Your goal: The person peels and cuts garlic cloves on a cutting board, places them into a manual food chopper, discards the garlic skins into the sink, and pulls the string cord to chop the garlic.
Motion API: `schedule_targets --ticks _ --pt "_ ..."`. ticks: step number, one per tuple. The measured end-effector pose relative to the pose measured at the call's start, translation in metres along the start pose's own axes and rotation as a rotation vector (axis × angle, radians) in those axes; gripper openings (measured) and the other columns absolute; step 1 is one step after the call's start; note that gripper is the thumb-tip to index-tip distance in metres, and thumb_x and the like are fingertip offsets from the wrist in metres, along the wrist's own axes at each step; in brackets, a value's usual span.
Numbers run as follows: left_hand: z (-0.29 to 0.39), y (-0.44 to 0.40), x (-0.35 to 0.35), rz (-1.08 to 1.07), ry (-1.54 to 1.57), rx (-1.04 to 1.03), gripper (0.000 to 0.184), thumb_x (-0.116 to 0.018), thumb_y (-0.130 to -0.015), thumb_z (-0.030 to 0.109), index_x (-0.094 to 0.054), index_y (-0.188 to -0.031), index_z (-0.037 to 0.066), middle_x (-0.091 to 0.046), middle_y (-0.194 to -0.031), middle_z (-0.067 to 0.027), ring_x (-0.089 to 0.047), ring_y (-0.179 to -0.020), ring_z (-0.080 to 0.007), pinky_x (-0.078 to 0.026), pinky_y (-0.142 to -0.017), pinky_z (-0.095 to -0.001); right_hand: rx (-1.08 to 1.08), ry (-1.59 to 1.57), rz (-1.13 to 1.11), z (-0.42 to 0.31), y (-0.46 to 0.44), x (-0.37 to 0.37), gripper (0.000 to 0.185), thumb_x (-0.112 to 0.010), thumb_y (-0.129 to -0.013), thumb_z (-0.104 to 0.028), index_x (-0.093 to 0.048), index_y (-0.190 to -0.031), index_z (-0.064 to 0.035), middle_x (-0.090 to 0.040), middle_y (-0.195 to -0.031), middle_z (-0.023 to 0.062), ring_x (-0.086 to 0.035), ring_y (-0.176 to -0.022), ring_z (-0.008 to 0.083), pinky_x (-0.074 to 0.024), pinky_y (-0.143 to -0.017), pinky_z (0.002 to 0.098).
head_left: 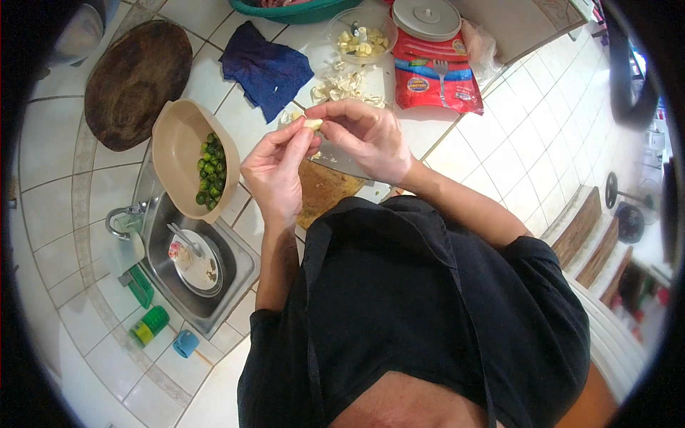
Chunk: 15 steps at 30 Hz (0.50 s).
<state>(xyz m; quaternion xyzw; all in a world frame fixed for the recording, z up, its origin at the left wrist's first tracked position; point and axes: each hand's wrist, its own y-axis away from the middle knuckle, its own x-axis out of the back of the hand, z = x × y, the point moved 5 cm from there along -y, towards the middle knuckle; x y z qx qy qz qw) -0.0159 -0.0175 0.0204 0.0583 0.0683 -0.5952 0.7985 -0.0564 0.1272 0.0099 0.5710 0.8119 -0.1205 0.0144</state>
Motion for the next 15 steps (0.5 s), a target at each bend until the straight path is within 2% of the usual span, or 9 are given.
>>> schedule_targets --ticks 4,6,15 --pt "-0.009 0.002 -0.003 0.037 0.084 -0.007 0.016 -0.066 -0.088 -0.002 -0.068 -0.103 -0.006 -0.070 -0.092 -0.0129 -0.068 -0.076 -0.0151 -0.057 -0.072 -0.0270 -0.001 0.021 0.052 0.001 0.004 -0.005 0.024 -0.055 -0.092 -0.006 -0.065 -0.113 0.0025 -0.070 -0.096 0.0108 -0.067 -0.082 0.0111 -0.0552 -0.076 0.0249" --pt "-0.009 0.004 -0.007 0.058 0.113 -0.013 0.015 -0.065 -0.088 -0.002 -0.068 -0.103 -0.006 -0.070 -0.092 -0.0132 -0.068 -0.076 -0.0154 -0.057 -0.071 -0.0275 -0.058 -0.132 0.079 0.012 0.004 -0.006 0.024 -0.055 -0.093 -0.006 -0.065 -0.113 0.0022 -0.070 -0.094 0.0099 -0.067 -0.082 0.0108 -0.0552 -0.076 0.0244" --pt "-0.020 0.007 -0.008 0.119 0.214 0.002 0.013 -0.064 -0.089 -0.002 -0.066 -0.101 -0.006 -0.069 -0.091 -0.0138 -0.068 -0.076 -0.0168 -0.058 -0.071 -0.0293 -0.090 -0.172 0.128 0.015 0.003 -0.007 0.023 -0.055 -0.091 -0.005 -0.068 -0.109 0.0018 -0.071 -0.092 0.0097 -0.067 -0.077 0.0097 -0.0553 -0.072 0.0234"
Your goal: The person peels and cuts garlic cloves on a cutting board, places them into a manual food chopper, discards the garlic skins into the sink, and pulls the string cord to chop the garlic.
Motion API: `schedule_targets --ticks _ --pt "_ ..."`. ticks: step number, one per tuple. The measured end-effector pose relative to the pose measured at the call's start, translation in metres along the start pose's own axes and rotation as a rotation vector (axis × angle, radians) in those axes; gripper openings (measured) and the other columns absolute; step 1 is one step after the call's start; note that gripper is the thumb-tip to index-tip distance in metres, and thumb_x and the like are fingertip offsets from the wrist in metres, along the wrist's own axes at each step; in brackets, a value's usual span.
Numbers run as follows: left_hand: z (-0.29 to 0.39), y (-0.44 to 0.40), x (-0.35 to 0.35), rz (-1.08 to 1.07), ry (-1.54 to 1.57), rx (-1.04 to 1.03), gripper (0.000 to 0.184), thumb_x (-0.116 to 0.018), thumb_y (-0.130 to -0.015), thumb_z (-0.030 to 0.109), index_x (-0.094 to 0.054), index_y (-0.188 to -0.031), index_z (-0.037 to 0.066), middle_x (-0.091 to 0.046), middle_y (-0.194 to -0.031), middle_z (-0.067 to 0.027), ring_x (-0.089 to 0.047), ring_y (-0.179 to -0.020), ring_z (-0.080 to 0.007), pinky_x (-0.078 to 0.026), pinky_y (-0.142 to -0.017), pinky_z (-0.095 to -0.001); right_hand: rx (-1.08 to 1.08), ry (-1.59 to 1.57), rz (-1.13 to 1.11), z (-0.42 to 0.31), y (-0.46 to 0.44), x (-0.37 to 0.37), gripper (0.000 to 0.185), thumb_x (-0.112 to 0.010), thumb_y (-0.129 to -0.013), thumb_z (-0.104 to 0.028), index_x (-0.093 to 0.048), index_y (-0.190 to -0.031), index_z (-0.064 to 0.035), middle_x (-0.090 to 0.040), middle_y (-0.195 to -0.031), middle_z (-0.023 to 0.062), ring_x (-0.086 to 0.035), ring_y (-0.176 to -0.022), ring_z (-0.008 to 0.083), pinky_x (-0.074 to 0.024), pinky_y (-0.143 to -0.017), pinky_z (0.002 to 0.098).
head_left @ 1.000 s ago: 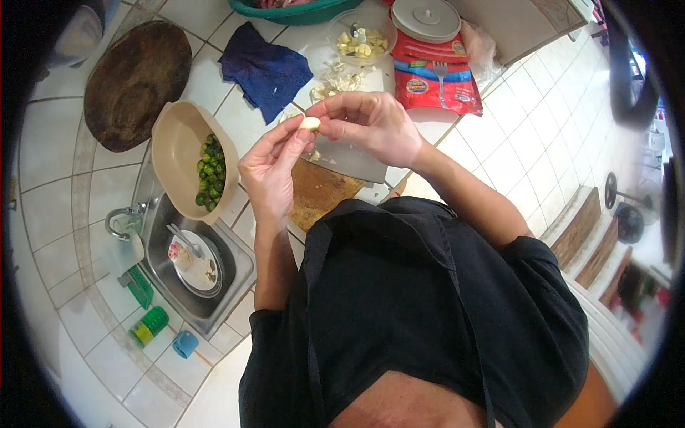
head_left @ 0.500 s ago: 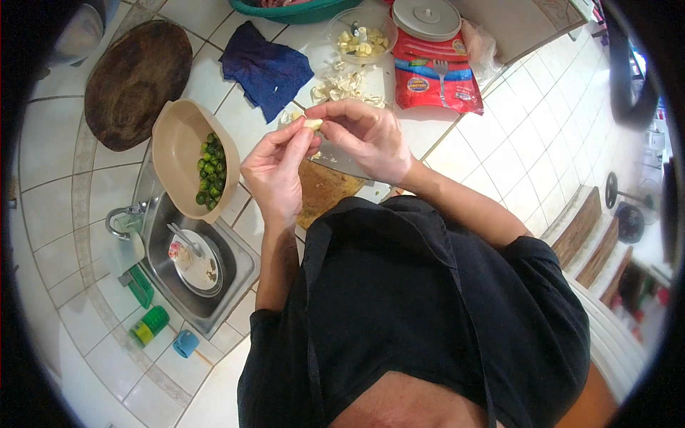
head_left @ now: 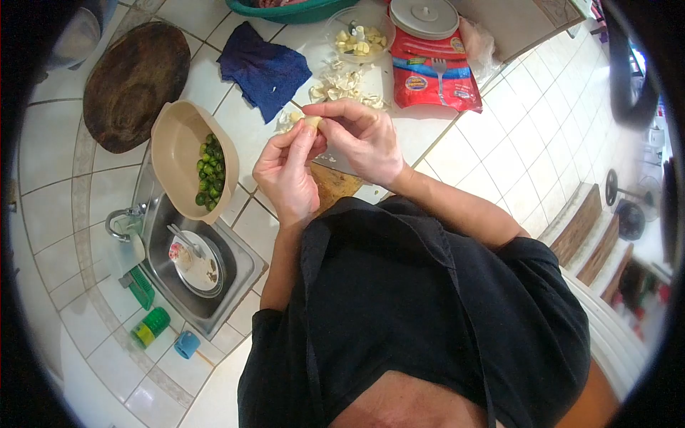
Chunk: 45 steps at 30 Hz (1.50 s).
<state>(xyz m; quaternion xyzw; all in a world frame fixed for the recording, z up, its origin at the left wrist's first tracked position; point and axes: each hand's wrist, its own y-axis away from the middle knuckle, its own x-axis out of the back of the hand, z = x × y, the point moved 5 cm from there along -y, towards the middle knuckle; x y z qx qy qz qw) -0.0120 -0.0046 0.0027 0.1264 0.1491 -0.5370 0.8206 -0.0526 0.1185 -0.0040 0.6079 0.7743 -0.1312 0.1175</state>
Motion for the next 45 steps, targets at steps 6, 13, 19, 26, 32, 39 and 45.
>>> schedule_targets --ticks 6,13,19,26,32,39,45 --pt "-0.006 0.000 0.001 0.000 0.097 0.141 0.014 -0.064 -0.090 0.001 -0.066 -0.103 -0.003 -0.069 -0.095 -0.0121 -0.068 -0.078 -0.0157 -0.057 -0.073 -0.0278 -0.022 0.025 -0.032 0.002 -0.004 0.005 0.023 -0.058 -0.090 -0.007 -0.069 -0.108 0.0015 -0.072 -0.092 0.0103 -0.066 -0.078 0.0088 -0.0548 -0.073 0.0234" --pt "-0.011 -0.005 0.007 0.006 0.213 0.345 0.015 -0.062 -0.090 0.005 -0.067 -0.104 -0.001 -0.070 -0.092 -0.0100 -0.068 -0.079 -0.0140 -0.056 -0.073 -0.0254 -0.010 0.104 -0.074 -0.009 -0.005 0.009 0.023 -0.061 -0.090 -0.010 -0.070 -0.109 0.0009 -0.072 -0.095 0.0103 -0.067 -0.083 0.0091 -0.0547 -0.076 0.0241" --pt "-0.012 -0.004 0.006 -0.107 0.108 0.352 0.020 -0.064 -0.090 0.006 -0.066 -0.108 -0.002 -0.070 -0.091 -0.0092 -0.067 -0.079 -0.0137 -0.056 -0.073 -0.0246 0.028 0.220 -0.037 -0.009 -0.007 0.012 0.023 -0.064 -0.086 -0.010 -0.071 -0.105 0.0009 -0.072 -0.091 0.0106 -0.068 -0.080 0.0115 -0.0548 -0.075 0.0257" --pt "0.011 -0.010 -0.001 -0.118 -0.335 0.017 0.025 -0.069 -0.089 0.005 -0.066 -0.112 -0.003 -0.070 -0.092 -0.0092 -0.065 -0.081 -0.0108 -0.054 -0.072 -0.0239 0.129 0.397 -0.054 -0.028 -0.008 0.011 0.019 -0.066 -0.082 -0.006 -0.060 -0.098 0.0013 -0.070 -0.084 0.0105 -0.067 -0.077 0.0110 -0.0532 -0.070 0.0261" --pt "0.007 -0.016 0.010 -0.173 -0.177 0.123 0.021 -0.066 -0.090 0.003 -0.066 -0.109 -0.004 -0.070 -0.093 -0.0111 -0.068 -0.080 -0.0148 -0.055 -0.072 -0.0244 -0.075 0.052 -0.074 -0.002 -0.013 0.019 0.015 -0.065 -0.082 -0.006 -0.061 -0.095 0.0006 -0.069 -0.084 0.0067 -0.063 -0.076 0.0083 -0.0504 -0.070 0.0239" --pt "0.009 -0.015 0.012 -0.097 -0.199 0.108 0.015 -0.064 -0.090 0.002 -0.065 -0.103 -0.006 -0.069 -0.092 -0.0130 -0.069 -0.079 -0.0184 -0.056 -0.071 -0.0258 -0.173 0.283 -0.056 -0.007 -0.010 0.023 0.023 -0.063 -0.085 -0.017 -0.070 -0.099 0.0010 -0.071 -0.089 0.0058 -0.064 -0.080 0.0094 -0.0514 -0.074 0.0252" --pt "0.009 -0.014 0.013 -0.061 -0.254 0.038 0.014 -0.065 -0.089 0.000 -0.064 -0.101 -0.007 -0.069 -0.091 -0.0137 -0.069 -0.079 -0.0170 -0.057 -0.070 -0.0251 -0.036 0.475 -0.163 -0.009 -0.009 0.014 0.027 -0.066 -0.082 -0.019 -0.070 -0.099 0.0027 -0.071 -0.085 0.0137 -0.069 -0.078 0.0157 -0.0547 -0.074 0.0288"
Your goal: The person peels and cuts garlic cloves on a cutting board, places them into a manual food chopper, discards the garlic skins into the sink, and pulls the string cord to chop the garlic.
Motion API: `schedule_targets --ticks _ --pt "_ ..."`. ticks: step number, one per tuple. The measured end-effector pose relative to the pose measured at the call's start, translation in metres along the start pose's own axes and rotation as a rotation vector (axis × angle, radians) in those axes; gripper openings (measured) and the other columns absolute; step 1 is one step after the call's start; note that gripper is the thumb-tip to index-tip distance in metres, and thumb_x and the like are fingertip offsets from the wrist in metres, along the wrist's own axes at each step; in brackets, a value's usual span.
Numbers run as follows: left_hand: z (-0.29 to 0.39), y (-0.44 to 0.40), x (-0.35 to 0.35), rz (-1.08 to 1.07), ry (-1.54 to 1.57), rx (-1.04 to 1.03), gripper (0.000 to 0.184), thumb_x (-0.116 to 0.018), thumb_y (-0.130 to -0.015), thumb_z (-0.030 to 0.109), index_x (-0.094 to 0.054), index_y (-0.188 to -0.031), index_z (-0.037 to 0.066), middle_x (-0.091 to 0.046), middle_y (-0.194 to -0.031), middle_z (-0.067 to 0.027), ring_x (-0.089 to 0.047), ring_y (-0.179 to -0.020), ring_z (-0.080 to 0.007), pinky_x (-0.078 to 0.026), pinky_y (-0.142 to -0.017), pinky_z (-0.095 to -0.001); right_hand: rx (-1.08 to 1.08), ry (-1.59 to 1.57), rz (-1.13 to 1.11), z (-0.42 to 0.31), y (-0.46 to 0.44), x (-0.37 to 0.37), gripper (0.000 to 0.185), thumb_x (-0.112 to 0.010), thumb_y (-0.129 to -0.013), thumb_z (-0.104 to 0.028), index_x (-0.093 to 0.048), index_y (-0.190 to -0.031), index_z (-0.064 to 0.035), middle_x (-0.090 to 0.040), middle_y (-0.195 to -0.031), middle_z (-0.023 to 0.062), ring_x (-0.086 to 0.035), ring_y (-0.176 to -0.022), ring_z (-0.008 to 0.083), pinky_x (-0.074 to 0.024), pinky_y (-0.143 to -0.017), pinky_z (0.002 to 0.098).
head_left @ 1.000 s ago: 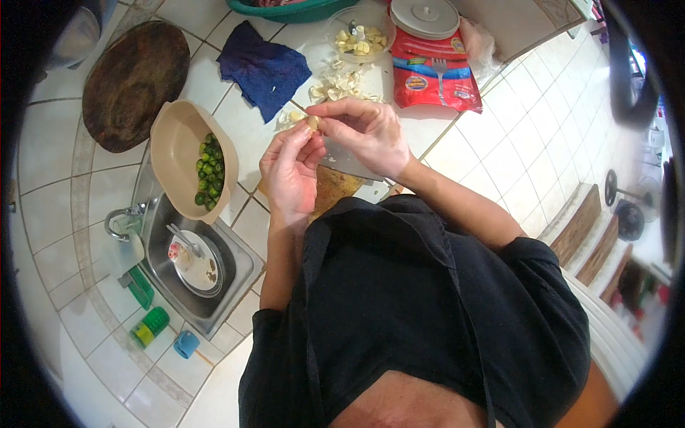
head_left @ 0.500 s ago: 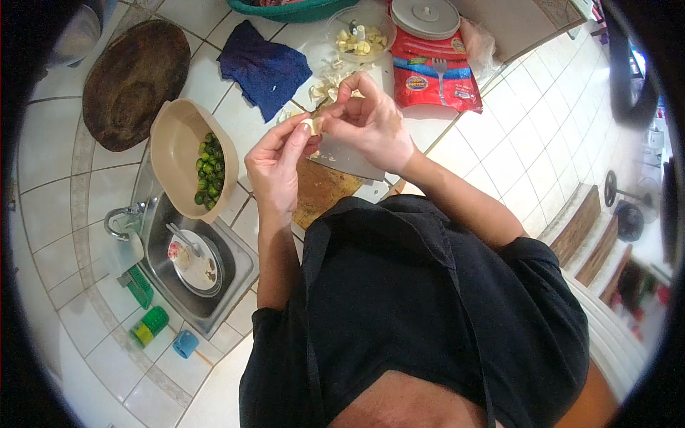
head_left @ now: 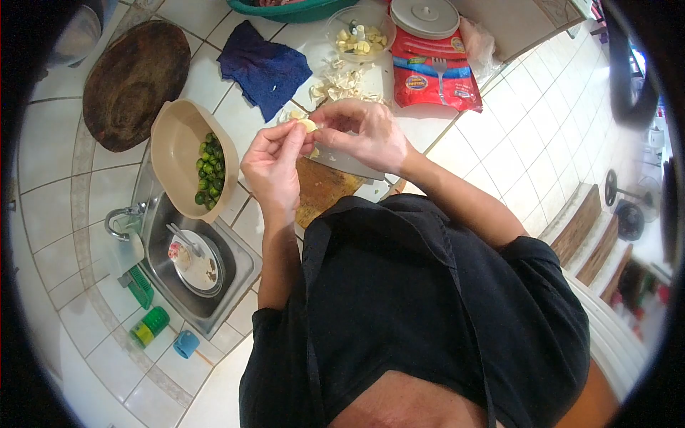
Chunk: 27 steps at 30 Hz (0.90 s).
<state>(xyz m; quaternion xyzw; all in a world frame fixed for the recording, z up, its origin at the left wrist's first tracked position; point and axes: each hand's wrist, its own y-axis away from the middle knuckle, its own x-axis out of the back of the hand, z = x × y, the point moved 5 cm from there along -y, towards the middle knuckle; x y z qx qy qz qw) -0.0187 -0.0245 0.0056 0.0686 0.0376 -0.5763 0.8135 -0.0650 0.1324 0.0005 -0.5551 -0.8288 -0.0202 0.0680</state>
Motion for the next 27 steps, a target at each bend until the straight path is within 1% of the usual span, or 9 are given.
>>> schedule_targets --ticks 4,7,9,11,17,20,23,25,27 --pt "0.007 0.006 -0.007 0.014 -0.153 -0.065 0.013 -0.066 -0.089 0.001 -0.064 -0.100 -0.006 -0.070 -0.093 -0.0149 -0.069 -0.082 -0.0159 -0.056 -0.073 -0.0252 0.039 0.046 0.021 -0.002 0.000 0.000 0.027 -0.066 -0.081 -0.019 -0.071 -0.096 0.0032 -0.071 -0.082 0.0164 -0.071 -0.075 0.0190 -0.0560 -0.072 0.0310" --pt "0.010 0.009 -0.011 0.010 -0.129 -0.165 0.012 -0.065 -0.090 0.001 -0.064 -0.099 -0.007 -0.070 -0.092 -0.0152 -0.069 -0.083 -0.0164 -0.056 -0.075 -0.0261 -0.023 0.076 0.030 -0.006 0.002 0.002 0.027 -0.066 -0.081 -0.020 -0.071 -0.093 0.0034 -0.072 -0.080 0.0157 -0.071 -0.072 0.0192 -0.0562 -0.070 0.0308" --pt "0.011 0.010 -0.013 0.002 -0.115 -0.162 0.012 -0.065 -0.090 0.000 -0.064 -0.099 -0.007 -0.070 -0.092 -0.0153 -0.069 -0.083 -0.0167 -0.056 -0.075 -0.0264 -0.045 0.011 0.048 -0.003 0.002 0.002 0.026 -0.066 -0.081 -0.020 -0.071 -0.092 0.0029 -0.071 -0.078 0.0154 -0.071 -0.072 0.0187 -0.0556 -0.069 0.0302" --pt "0.010 0.010 -0.013 -0.007 -0.103 -0.159 0.012 -0.065 -0.090 0.000 -0.064 -0.099 -0.007 -0.070 -0.092 -0.0155 -0.069 -0.082 -0.0170 -0.055 -0.076 -0.0268 -0.015 0.051 0.072 -0.005 0.003 0.004 0.026 -0.066 -0.081 -0.020 -0.071 -0.091 0.0025 -0.071 -0.077 0.0156 -0.071 -0.071 0.0186 -0.0553 -0.068 0.0300" --pt "0.001 0.005 -0.007 -0.038 0.012 -0.070 0.013 -0.066 -0.088 -0.002 -0.065 -0.100 -0.007 -0.070 -0.091 -0.0155 -0.069 -0.078 -0.0170 -0.057 -0.073 -0.0275 0.048 0.098 0.090 -0.007 0.003 0.006 0.024 -0.065 -0.082 -0.021 -0.071 -0.089 0.0010 -0.070 -0.075 0.0153 -0.070 -0.067 0.0187 -0.0544 -0.065 0.0299" --pt "-0.004 0.003 -0.005 -0.069 0.015 0.029 0.014 -0.067 -0.087 -0.001 -0.065 -0.100 -0.005 -0.070 -0.093 -0.0151 -0.068 -0.080 -0.0172 -0.055 -0.074 -0.0271 0.057 0.106 0.096 -0.004 0.003 0.006 0.023 -0.065 -0.082 -0.021 -0.071 -0.088 0.0003 -0.070 -0.074 0.0146 -0.070 -0.067 0.0191 -0.0542 -0.064 0.0298" --pt "-0.009 -0.003 0.002 -0.107 0.131 0.127 0.015 -0.067 -0.087 0.000 -0.067 -0.102 -0.005 -0.071 -0.092 -0.0144 -0.069 -0.076 -0.0163 -0.057 -0.071 -0.0262 0.064 0.094 0.079 -0.005 0.002 0.006 0.022 -0.065 -0.081 -0.021 -0.071 -0.088 -0.0008 -0.070 -0.074 0.0137 -0.070 -0.067 0.0192 -0.0540 -0.065 0.0299" --pt "-0.016 -0.004 0.004 -0.163 0.307 0.307 0.014 -0.067 -0.088 0.001 -0.068 -0.101 -0.003 -0.071 -0.092 -0.0122 -0.069 -0.076 -0.0149 -0.057 -0.070 -0.0248 0.060 0.084 0.057 -0.005 0.001 0.007 0.022 -0.065 -0.081 -0.021 -0.071 -0.088 -0.0014 -0.070 -0.074 0.0133 -0.070 -0.068 0.0192 -0.0540 -0.066 0.0300" --pt "-0.020 -0.004 0.004 -0.159 0.265 0.276 0.014 -0.067 -0.088 0.001 -0.068 -0.101 -0.002 -0.071 -0.092 -0.0112 -0.069 -0.076 -0.0143 -0.057 -0.070 -0.0241 0.008 0.087 0.014 -0.002 0.000 0.007 0.022 -0.065 -0.080 -0.021 -0.071 -0.088 -0.0023 -0.070 -0.075 0.0128 -0.069 -0.069 0.0182 -0.0540 -0.067 0.0301"
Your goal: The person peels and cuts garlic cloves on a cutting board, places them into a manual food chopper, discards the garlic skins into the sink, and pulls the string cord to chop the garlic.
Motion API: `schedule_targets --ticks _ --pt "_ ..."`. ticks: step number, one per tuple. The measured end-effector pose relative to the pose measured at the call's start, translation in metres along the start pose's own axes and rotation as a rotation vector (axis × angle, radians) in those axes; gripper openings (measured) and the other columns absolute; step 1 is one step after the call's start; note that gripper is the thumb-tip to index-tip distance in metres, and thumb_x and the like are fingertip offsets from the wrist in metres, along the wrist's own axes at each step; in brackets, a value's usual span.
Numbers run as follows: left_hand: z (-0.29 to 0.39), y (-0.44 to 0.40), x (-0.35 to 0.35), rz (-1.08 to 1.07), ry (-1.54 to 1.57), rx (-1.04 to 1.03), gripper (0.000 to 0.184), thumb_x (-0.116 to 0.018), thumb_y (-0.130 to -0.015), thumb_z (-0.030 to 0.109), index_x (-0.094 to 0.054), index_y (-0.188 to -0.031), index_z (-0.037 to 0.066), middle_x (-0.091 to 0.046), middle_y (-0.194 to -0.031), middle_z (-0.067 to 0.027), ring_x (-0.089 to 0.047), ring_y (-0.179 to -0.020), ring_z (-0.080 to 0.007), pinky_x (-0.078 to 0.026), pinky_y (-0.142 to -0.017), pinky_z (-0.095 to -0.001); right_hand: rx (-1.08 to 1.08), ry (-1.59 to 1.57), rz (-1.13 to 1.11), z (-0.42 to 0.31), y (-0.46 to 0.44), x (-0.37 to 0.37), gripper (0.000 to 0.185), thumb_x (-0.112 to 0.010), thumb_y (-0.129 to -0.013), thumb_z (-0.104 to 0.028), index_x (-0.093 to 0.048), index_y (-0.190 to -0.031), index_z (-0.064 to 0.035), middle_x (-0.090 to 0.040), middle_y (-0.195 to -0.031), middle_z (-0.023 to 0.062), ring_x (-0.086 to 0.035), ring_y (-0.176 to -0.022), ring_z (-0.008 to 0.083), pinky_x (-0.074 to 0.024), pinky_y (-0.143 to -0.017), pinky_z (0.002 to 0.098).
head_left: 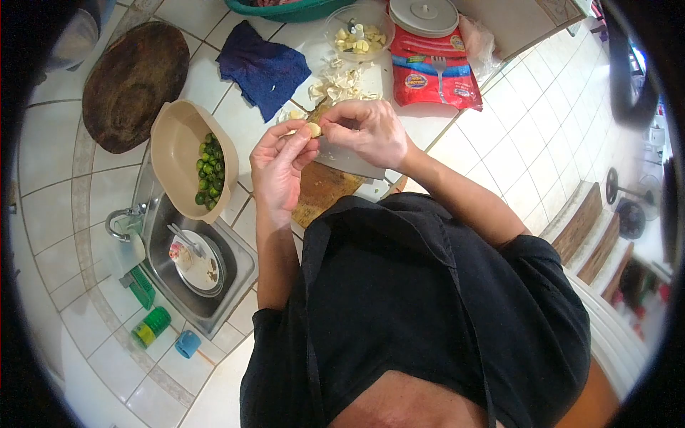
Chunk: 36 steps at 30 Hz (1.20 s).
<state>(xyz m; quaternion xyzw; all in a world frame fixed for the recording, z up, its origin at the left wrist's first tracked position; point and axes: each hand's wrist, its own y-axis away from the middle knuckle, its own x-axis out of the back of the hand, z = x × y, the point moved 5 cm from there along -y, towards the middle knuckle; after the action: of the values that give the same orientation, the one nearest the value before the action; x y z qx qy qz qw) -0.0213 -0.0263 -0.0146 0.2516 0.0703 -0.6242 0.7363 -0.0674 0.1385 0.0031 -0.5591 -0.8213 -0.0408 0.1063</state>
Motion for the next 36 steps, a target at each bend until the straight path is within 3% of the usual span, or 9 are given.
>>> schedule_targets --ticks 4,8,10,16,20,22,26,28,36 --pt "-0.002 -0.002 0.003 -0.068 -0.034 0.025 0.017 -0.066 -0.089 0.002 -0.068 -0.105 -0.002 -0.071 -0.092 -0.0097 -0.070 -0.077 -0.0141 -0.057 -0.070 -0.0223 0.059 0.034 -0.001 0.001 0.000 -0.001 0.022 -0.065 -0.079 -0.022 -0.072 -0.089 -0.0028 -0.070 -0.077 0.0120 -0.069 -0.070 0.0180 -0.0537 -0.068 0.0298" --pt "0.005 -0.003 0.006 -0.115 -0.023 0.085 0.018 -0.066 -0.089 0.003 -0.069 -0.107 -0.001 -0.071 -0.093 -0.0094 -0.069 -0.078 -0.0135 -0.057 -0.072 -0.0230 -0.043 -0.176 -0.101 0.014 0.000 -0.009 0.023 -0.066 -0.083 -0.021 -0.071 -0.093 -0.0011 -0.071 -0.080 0.0090 -0.067 -0.072 0.0137 -0.0530 -0.069 0.0285" --pt "0.015 0.000 0.002 -0.092 -0.218 -0.062 0.020 -0.065 -0.089 0.001 -0.069 -0.108 -0.003 -0.071 -0.093 -0.0102 -0.069 -0.079 -0.0138 -0.056 -0.073 -0.0238 -0.101 -0.290 -0.143 0.013 0.000 -0.009 0.023 -0.066 -0.085 -0.021 -0.071 -0.094 -0.0003 -0.071 -0.082 0.0080 -0.066 -0.073 0.0120 -0.0528 -0.069 0.0282" --pt "0.036 0.012 -0.021 -0.053 -0.612 -0.309 0.025 -0.067 -0.087 -0.003 -0.066 -0.112 -0.006 -0.069 -0.098 -0.0128 -0.068 -0.085 -0.0160 -0.056 -0.076 -0.0253 -0.031 -0.168 -0.140 -0.001 0.000 0.000 0.023 -0.067 -0.087 -0.021 -0.071 -0.097 -0.0001 -0.071 -0.083 0.0082 -0.065 -0.074 0.0111 -0.0526 -0.070 0.0284" --pt "0.037 0.018 -0.026 -0.087 -0.604 -0.344 0.027 -0.069 -0.086 -0.002 -0.067 -0.112 -0.005 -0.068 -0.101 -0.0123 -0.068 -0.086 -0.0151 -0.056 -0.077 -0.0251 0.093 -0.015 -0.117 -0.007 -0.001 0.003 0.022 -0.065 -0.089 -0.021 -0.070 -0.097 -0.0012 -0.071 -0.083 0.0120 -0.068 -0.074 0.0175 -0.0530 -0.069 0.0309" --pt "0.039 0.021 -0.030 -0.018 -0.878 -0.361 0.030 -0.067 -0.084 -0.008 -0.066 -0.114 -0.005 -0.068 -0.104 -0.0129 -0.067 -0.091 -0.0166 -0.055 -0.083 -0.0258 0.127 0.003 -0.102 -0.010 -0.001 0.002 0.022 -0.064 -0.090 -0.021 -0.070 -0.097 -0.0012 -0.070 -0.082 0.0134 -0.068 -0.075 0.0203 -0.0531 -0.070 0.0320" --pt "0.030 0.016 -0.022 -0.062 -0.790 -0.335 0.029 -0.067 -0.084 -0.008 -0.066 -0.113 -0.005 -0.068 -0.104 -0.0127 -0.067 -0.092 -0.0161 -0.055 -0.084 -0.0261 0.145 0.029 -0.073 -0.014 0.000 -0.001 0.025 -0.061 -0.091 -0.022 -0.068 -0.097 0.0006 -0.068 -0.081 0.0159 -0.068 -0.074 0.0245 -0.0529 -0.069 0.0351" --pt "0.025 0.014 -0.018 -0.078 -0.538 -0.255 0.025 -0.066 -0.086 -0.006 -0.067 -0.111 -0.005 -0.068 -0.102 -0.0119 -0.067 -0.091 -0.0161 -0.055 -0.083 -0.0265 0.142 0.012 -0.071 -0.013 0.000 0.000 0.025 -0.060 -0.091 -0.023 -0.067 -0.097 0.0010 -0.068 -0.081 0.0165 -0.067 -0.074 0.0250 -0.0526 -0.069 0.0359" --pt "0.023 0.014 -0.017 -0.053 -0.458 -0.236 0.018 -0.066 -0.089 0.000 -0.068 -0.106 -0.006 -0.069 -0.094 -0.0094 -0.067 -0.082 -0.0126 -0.054 -0.076 -0.0238 0.089 -0.022 -0.134 -0.006 0.000 -0.005 0.029 -0.055 -0.090 -0.024 -0.063 -0.098 0.0024 -0.065 -0.077 0.0153 -0.065 -0.072 0.0223 -0.0508 -0.069 0.0348"
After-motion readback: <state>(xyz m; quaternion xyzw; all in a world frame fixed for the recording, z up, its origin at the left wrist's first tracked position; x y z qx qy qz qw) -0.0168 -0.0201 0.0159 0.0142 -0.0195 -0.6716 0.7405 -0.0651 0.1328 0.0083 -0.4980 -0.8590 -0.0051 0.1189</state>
